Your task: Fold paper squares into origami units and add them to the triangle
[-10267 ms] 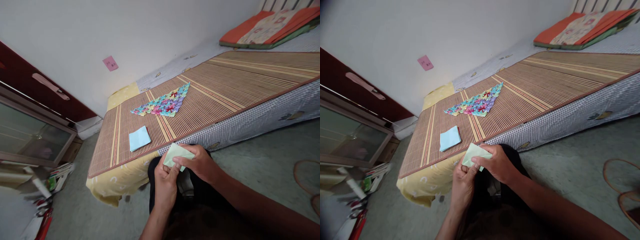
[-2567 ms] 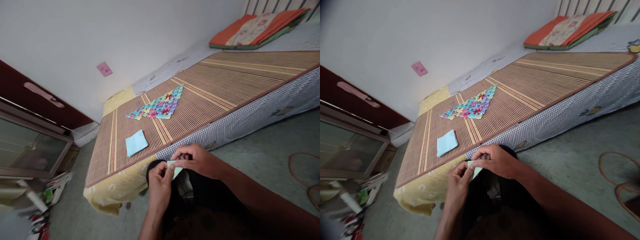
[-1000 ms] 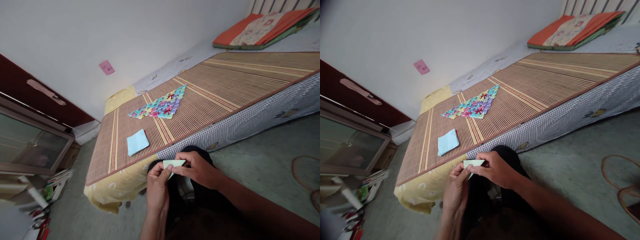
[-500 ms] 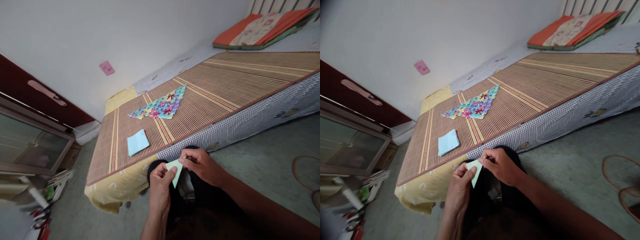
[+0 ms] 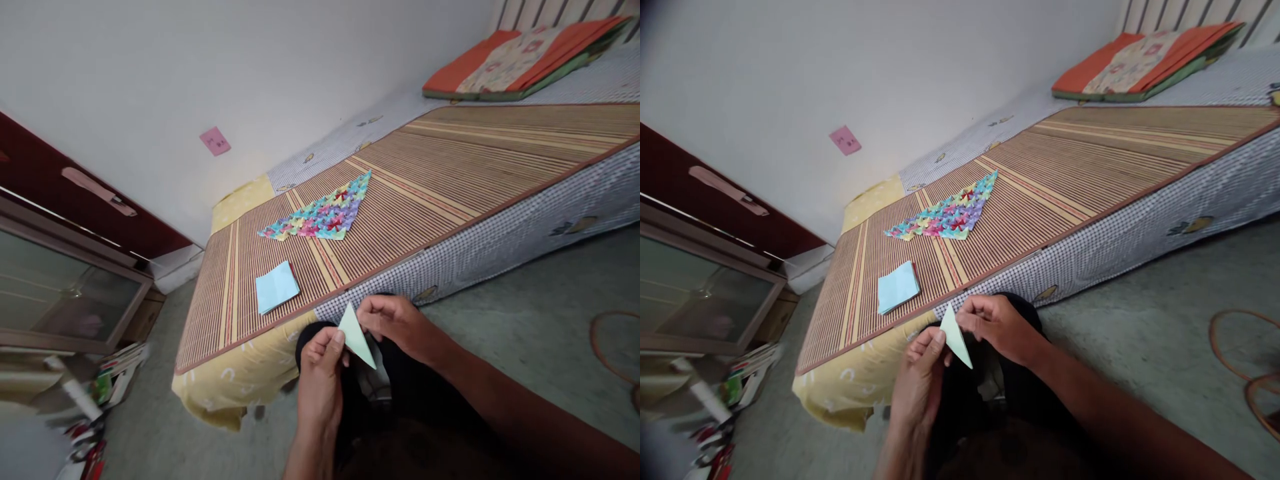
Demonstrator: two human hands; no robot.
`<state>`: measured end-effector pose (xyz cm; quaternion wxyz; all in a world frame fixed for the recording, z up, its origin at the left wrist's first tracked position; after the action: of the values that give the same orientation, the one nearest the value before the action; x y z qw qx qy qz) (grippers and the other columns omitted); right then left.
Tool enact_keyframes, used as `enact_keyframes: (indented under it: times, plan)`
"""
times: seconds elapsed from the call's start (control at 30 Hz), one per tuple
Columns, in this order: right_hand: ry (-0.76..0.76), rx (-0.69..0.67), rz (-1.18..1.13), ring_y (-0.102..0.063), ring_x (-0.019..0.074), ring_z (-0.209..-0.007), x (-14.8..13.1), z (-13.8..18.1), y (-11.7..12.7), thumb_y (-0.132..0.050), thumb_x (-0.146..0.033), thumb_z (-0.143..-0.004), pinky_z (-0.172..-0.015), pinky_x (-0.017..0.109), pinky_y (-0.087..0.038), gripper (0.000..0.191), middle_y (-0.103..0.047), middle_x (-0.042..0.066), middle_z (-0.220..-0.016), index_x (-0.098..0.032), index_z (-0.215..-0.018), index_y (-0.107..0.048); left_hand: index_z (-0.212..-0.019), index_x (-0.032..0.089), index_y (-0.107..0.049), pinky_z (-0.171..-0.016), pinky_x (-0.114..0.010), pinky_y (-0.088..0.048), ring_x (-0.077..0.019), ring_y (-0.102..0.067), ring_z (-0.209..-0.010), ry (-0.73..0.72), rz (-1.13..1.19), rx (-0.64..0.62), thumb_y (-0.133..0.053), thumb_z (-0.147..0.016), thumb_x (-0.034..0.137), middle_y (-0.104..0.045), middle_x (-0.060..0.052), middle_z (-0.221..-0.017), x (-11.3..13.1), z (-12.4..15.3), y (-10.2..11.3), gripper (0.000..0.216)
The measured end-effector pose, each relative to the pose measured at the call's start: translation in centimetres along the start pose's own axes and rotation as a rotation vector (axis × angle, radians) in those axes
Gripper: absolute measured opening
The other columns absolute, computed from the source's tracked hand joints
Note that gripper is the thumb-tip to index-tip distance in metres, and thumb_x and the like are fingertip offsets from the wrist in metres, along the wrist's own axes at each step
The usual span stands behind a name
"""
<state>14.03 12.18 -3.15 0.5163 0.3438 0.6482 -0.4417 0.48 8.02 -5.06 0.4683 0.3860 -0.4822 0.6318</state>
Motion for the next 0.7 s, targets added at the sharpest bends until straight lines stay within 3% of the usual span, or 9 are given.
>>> enact_keyframes:
  times: [0.17,0.33,0.5,0.7]
  plan:
    - [-0.037,-0.100,-0.135,-0.054,0.0109,-0.061,0.7,0.2,-1.2,-0.079,-0.040,-0.081,-0.060,0.024,-0.043,0.029,-0.059,-0.004,-0.069,-0.017,-0.080,-0.062,-0.069,0.013,-0.073,-0.056,-0.018,-0.041,-0.0094,-0.055,-0.060,0.183,0.314,-0.042,-0.093,-0.064,0.033,-0.067,-0.002,-0.067,-1.5,-0.1,-1.4,0.029]
    - [-0.033,-0.132,-0.236,-0.054,0.0105,-0.062,0.7,0.1,-1.6,-0.079,-0.042,-0.083,-0.060,0.023,-0.043,0.030,-0.060,-0.003,-0.069,-0.017,-0.080,-0.062,-0.073,0.011,-0.077,-0.052,-0.015,-0.044,-0.0081,-0.060,-0.059,0.264,0.448,0.005,-0.099,-0.055,0.025,-0.069,-0.002,-0.067,-2.6,-0.1,-1.5,0.032]
    - [-0.043,-0.137,-0.253,-0.056,0.0113,-0.067,0.8,0.2,-1.7,-0.075,-0.040,-0.086,-0.065,0.024,-0.045,0.027,-0.062,-0.002,-0.072,-0.017,-0.081,-0.061,-0.077,0.012,-0.079,-0.062,-0.017,-0.052,-0.0094,-0.063,-0.066,0.215,0.434,0.042,-0.097,-0.058,0.025,-0.072,-0.003,-0.076,-2.6,-0.1,-1.0,0.029]
    - [0.024,-0.030,-0.150,-0.057,0.0128,-0.066,0.6,0.0,-1.6,-0.074,-0.022,-0.081,-0.062,0.024,-0.046,0.016,-0.059,-0.004,-0.072,-0.019,-0.084,-0.059,-0.085,0.013,-0.080,-0.062,-0.019,-0.048,-0.0097,-0.056,-0.062,-0.008,0.101,0.019,-0.085,-0.078,0.039,-0.067,-0.002,-0.067,-1.0,-0.4,-0.1,0.028]
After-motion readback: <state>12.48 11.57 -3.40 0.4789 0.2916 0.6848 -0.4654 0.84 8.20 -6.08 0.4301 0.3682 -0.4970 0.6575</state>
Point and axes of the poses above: each hand's wrist, its own z-axis away from the middle knuckle, its own y-axis out of the back of the hand, x = y × z, the point moved 10 cm from there along -z, towards the middle knuckle
